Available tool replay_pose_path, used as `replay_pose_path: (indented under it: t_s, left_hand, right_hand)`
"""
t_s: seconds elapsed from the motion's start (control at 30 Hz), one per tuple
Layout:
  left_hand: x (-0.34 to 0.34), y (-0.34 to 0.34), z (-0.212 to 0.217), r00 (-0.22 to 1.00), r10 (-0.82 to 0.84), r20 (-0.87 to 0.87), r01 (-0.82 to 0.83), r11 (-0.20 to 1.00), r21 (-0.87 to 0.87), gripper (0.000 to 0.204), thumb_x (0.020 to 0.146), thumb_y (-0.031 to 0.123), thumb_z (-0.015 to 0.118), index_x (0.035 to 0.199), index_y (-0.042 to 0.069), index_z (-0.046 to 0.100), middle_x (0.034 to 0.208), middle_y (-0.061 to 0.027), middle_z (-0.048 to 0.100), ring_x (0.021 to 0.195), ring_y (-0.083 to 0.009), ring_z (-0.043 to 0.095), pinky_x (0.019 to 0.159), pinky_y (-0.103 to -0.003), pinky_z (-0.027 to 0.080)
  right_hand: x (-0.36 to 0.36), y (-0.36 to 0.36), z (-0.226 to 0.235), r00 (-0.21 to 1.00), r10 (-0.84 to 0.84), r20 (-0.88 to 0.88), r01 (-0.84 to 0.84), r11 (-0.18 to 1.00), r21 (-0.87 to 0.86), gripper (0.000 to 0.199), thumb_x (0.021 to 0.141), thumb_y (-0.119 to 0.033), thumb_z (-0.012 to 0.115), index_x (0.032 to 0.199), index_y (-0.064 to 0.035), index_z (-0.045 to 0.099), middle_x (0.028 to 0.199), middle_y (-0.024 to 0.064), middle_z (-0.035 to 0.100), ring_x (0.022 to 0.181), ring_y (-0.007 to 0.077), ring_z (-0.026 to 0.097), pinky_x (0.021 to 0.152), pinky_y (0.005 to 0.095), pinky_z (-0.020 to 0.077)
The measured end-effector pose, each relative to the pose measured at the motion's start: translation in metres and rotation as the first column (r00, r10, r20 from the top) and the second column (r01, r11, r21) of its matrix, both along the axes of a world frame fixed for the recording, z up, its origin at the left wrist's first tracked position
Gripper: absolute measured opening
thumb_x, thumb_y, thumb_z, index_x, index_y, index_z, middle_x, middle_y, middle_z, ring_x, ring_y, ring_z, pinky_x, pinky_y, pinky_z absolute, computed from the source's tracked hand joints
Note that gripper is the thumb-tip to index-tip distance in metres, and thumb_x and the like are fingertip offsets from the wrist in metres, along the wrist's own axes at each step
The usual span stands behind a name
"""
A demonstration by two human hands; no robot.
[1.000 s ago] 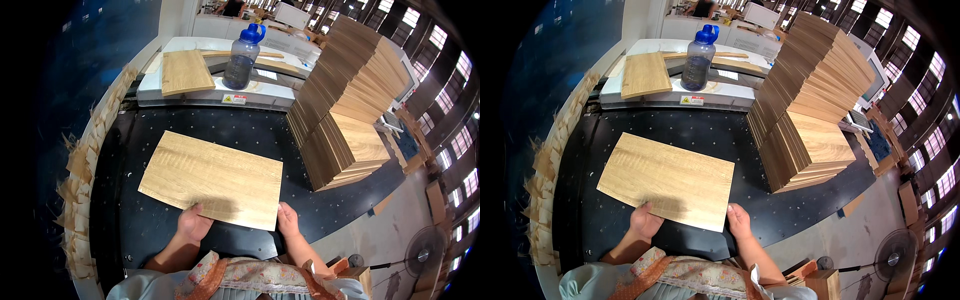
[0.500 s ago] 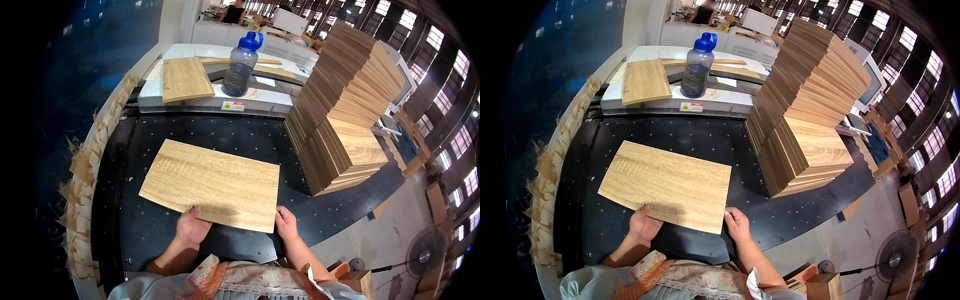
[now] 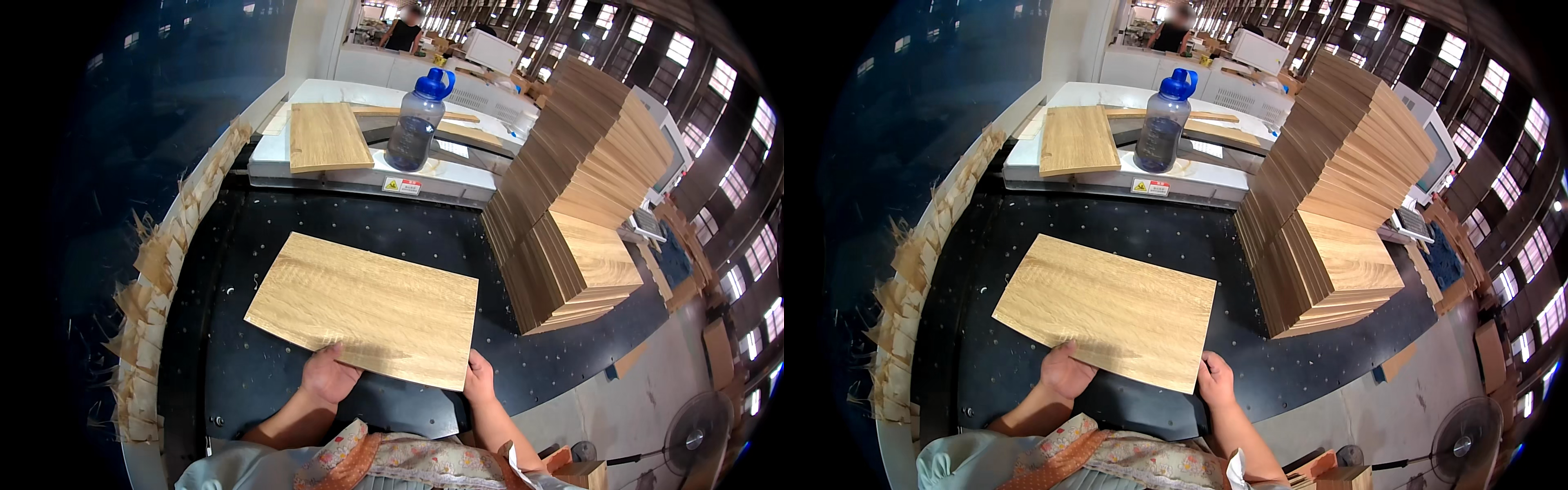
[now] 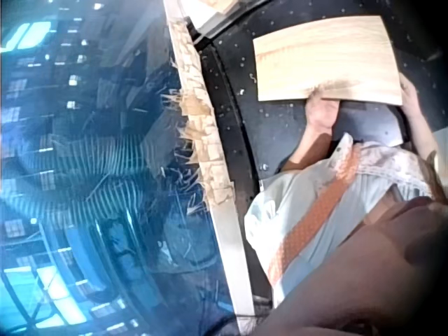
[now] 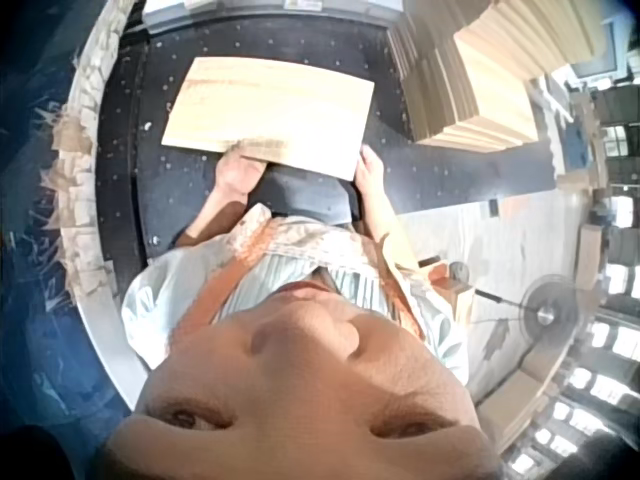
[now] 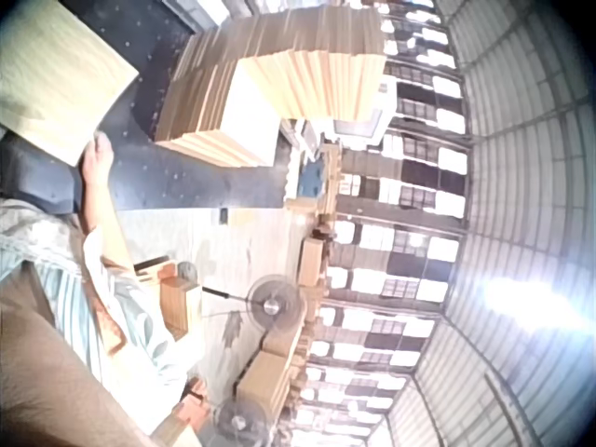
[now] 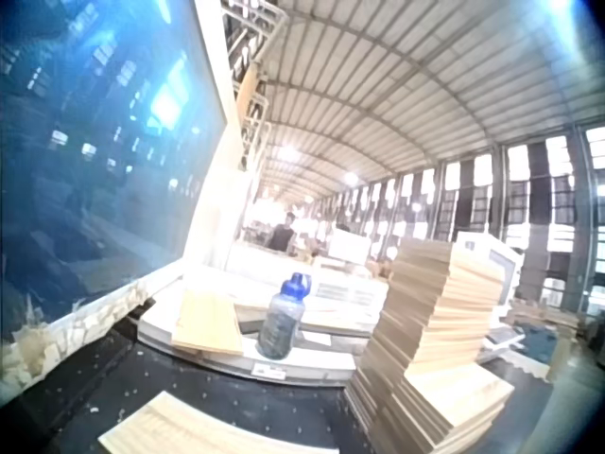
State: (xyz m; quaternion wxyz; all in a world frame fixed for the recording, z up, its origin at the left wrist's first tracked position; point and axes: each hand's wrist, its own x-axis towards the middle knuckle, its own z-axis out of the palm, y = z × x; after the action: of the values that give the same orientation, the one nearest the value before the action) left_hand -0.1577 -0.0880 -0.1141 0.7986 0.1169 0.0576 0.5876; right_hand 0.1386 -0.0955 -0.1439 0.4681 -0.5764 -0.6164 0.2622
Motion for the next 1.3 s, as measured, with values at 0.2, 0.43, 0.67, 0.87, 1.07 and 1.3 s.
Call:
replay_pose_path:
  t_s: [0.2,0.43,0.67,0.87,1.07,1.3]
  left_hand:
    - [-0.001,0.001,0.009,1.0,0.002,0.013,-0.002,1.0,-0.016,0.051,0.083,0.012,0.06,0.13,0.004,0.042,0.127,-0.0111,0.052,0.118,-0.0264,0.05,0.099,-0.044,0.04]
    - [-0.004,0.002,-0.003,0.997,0.049,0.061,-0.045,0.997,-0.063,0.054,0.081,0.008,0.061,0.13,0.006,0.041,0.128,-0.0097,0.051,0.12,-0.0251,0.047,0.102,-0.045,0.035]
    - [-0.002,-0.002,0.011,0.996,0.057,0.066,-0.054,0.997,-0.048,0.063,0.082,0.013,0.06,0.137,0.003,0.031,0.14,-0.0138,0.038,0.132,-0.031,0.032,0.11,-0.049,0.022]
    - [-0.003,-0.002,0.019,0.996,-0.027,0.087,0.027,1.0,0.001,0.066,0.082,0.02,0.062,0.138,0.003,0.03,0.143,-0.0133,0.035,0.133,-0.0313,0.03,0.11,-0.05,0.02]
    - [-0.001,-0.005,0.019,0.995,-0.067,0.078,0.066,0.998,0.014,0.066,0.082,0.021,0.063,0.138,0.003,0.032,0.142,-0.0134,0.037,0.133,-0.0314,0.031,0.11,-0.05,0.021]
    - [-0.006,-0.006,0.015,0.992,-0.085,0.094,0.086,0.996,0.002,0.053,0.083,0.015,0.058,0.131,0.002,0.041,0.134,-0.0136,0.047,0.127,-0.0297,0.041,0.107,-0.048,0.028]
  right_hand:
    - [-0.003,0.002,0.006,0.999,-0.001,-0.036,0.002,1.0,0.012,0.013,0.089,-0.01,0.055,0.09,0.0006,0.062,0.082,0.0098,0.064,0.076,0.0173,0.06,0.07,0.0278,0.0471]
    - [0.003,0.0,0.006,0.91,-0.015,-0.414,-0.032,0.994,-0.106,0.02,0.096,-0.016,0.049,0.093,0.0003,0.06,0.084,0.002,0.063,0.075,0.0078,0.055,0.07,0.0222,0.0447]
    - [0.0,-0.001,0.003,0.946,0.048,-0.319,-0.07,0.996,-0.057,0.016,0.094,-0.01,0.05,0.097,0.0017,0.06,0.09,0.0033,0.063,0.081,0.0095,0.056,0.074,0.0242,0.046]
    - [-0.017,-0.007,0.026,0.95,0.035,-0.31,-0.059,0.996,-0.07,0.021,0.088,-0.002,0.051,0.107,0.0037,0.059,0.102,0.0064,0.064,0.091,0.0143,0.06,0.081,0.0271,0.0469]
    - [-0.008,-0.009,0.014,0.871,0.033,-0.49,-0.08,0.994,-0.074,0.021,0.088,-0.002,0.051,0.106,0.0033,0.06,0.102,0.0066,0.064,0.091,0.0147,0.06,0.08,0.028,0.0474]
    - [0.002,0.018,0.025,0.988,-0.125,-0.09,0.12,0.991,-0.064,0.011,0.088,-0.009,0.056,0.089,0.0003,0.061,0.094,0.01,0.064,0.085,0.016,0.058,0.077,0.0285,0.0462]
